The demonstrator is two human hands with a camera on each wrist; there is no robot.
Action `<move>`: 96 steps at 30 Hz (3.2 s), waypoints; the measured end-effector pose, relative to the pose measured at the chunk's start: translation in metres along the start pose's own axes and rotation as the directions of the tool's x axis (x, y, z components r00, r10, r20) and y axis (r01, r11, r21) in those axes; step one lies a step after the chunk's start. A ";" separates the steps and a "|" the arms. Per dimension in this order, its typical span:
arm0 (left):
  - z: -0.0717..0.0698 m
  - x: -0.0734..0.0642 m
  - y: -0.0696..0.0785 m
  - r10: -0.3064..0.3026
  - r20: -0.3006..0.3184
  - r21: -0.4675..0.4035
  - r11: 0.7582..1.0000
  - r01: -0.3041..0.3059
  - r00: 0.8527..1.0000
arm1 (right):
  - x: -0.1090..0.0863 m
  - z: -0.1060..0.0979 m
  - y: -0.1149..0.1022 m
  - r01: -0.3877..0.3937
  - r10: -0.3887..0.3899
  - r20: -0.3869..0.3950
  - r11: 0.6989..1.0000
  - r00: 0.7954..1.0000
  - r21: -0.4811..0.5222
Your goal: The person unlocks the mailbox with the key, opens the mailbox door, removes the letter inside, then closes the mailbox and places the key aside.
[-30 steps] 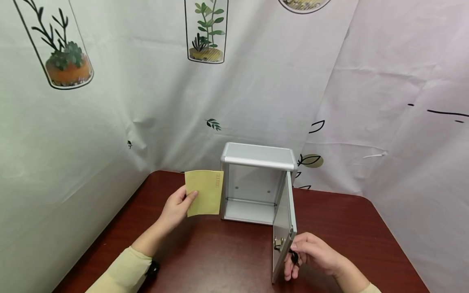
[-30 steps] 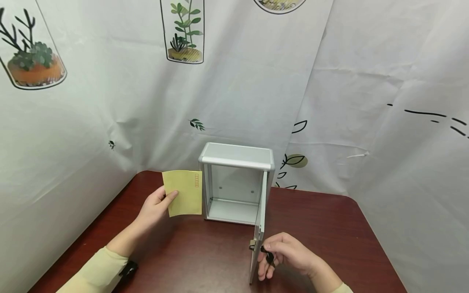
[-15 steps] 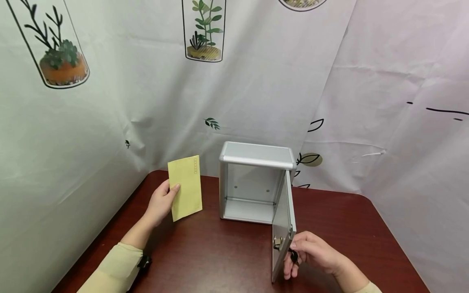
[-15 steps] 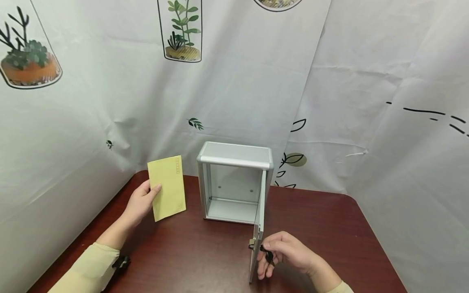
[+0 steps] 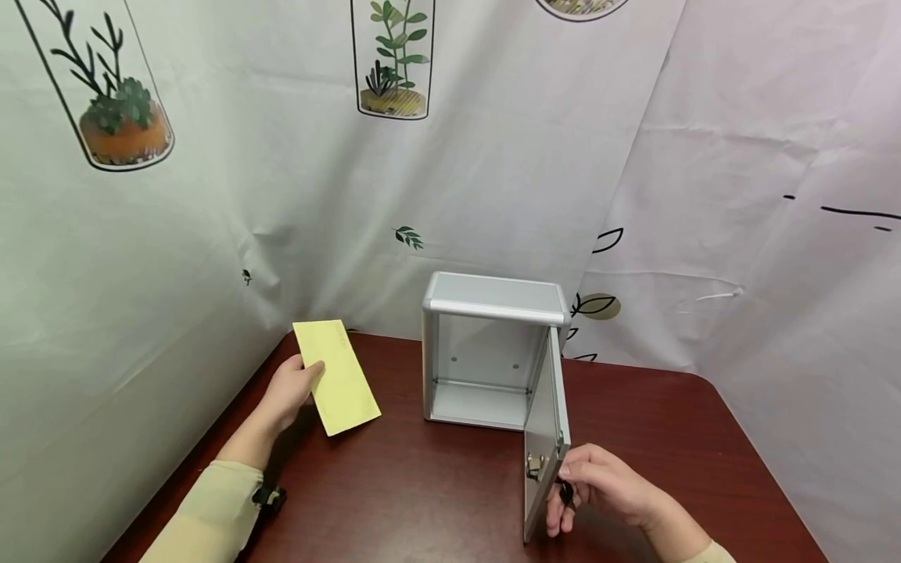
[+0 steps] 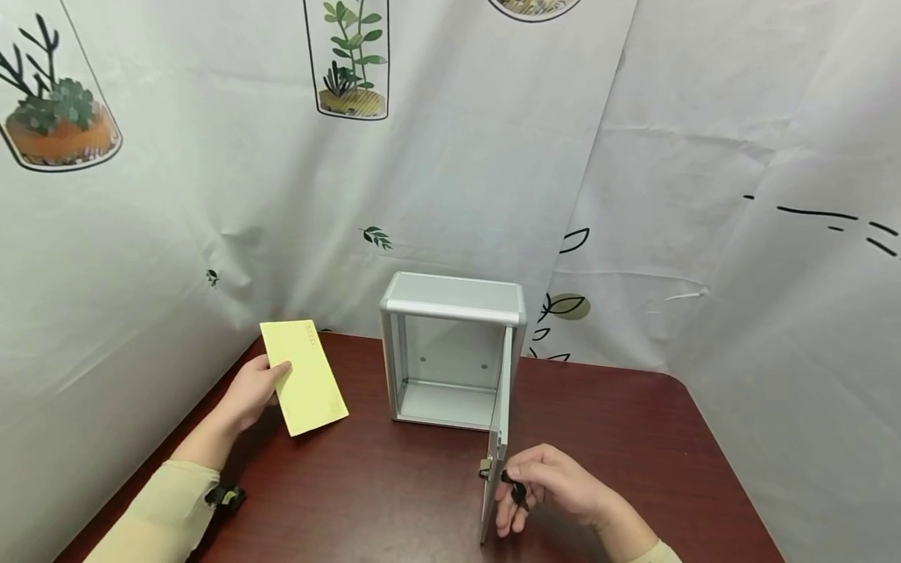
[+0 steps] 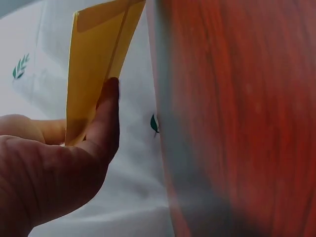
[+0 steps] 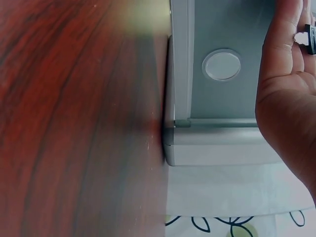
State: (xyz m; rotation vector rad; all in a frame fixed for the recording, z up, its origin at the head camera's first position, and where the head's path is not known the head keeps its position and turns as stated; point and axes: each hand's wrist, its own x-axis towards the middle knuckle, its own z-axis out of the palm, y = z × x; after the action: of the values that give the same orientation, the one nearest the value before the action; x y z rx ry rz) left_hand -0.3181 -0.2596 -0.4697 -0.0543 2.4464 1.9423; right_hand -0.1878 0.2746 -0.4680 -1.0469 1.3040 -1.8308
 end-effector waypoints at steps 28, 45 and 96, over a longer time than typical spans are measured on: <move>-0.034 -0.004 -0.005 -0.166 0.113 0.319 0.940 0.123 0.980 | 0.002 -0.002 -0.001 0.005 -0.004 0.011 0.999 1.000 -0.039; -0.004 -0.010 0.020 0.080 0.061 0.543 0.834 -0.101 0.995 | -0.002 -0.003 0.001 0.004 -0.004 0.010 0.999 1.000 -0.039; 0.146 -0.024 0.061 0.420 0.250 0.106 0.884 -0.456 0.872 | 0.005 0.004 0.001 -0.006 0.005 -0.045 1.000 0.999 -0.010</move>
State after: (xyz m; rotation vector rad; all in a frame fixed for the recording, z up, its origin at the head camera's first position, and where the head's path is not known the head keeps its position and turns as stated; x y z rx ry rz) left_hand -0.2977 -0.1032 -0.4431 0.7454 2.6150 1.7464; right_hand -0.1865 0.2677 -0.4671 -1.0113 1.3422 -1.8555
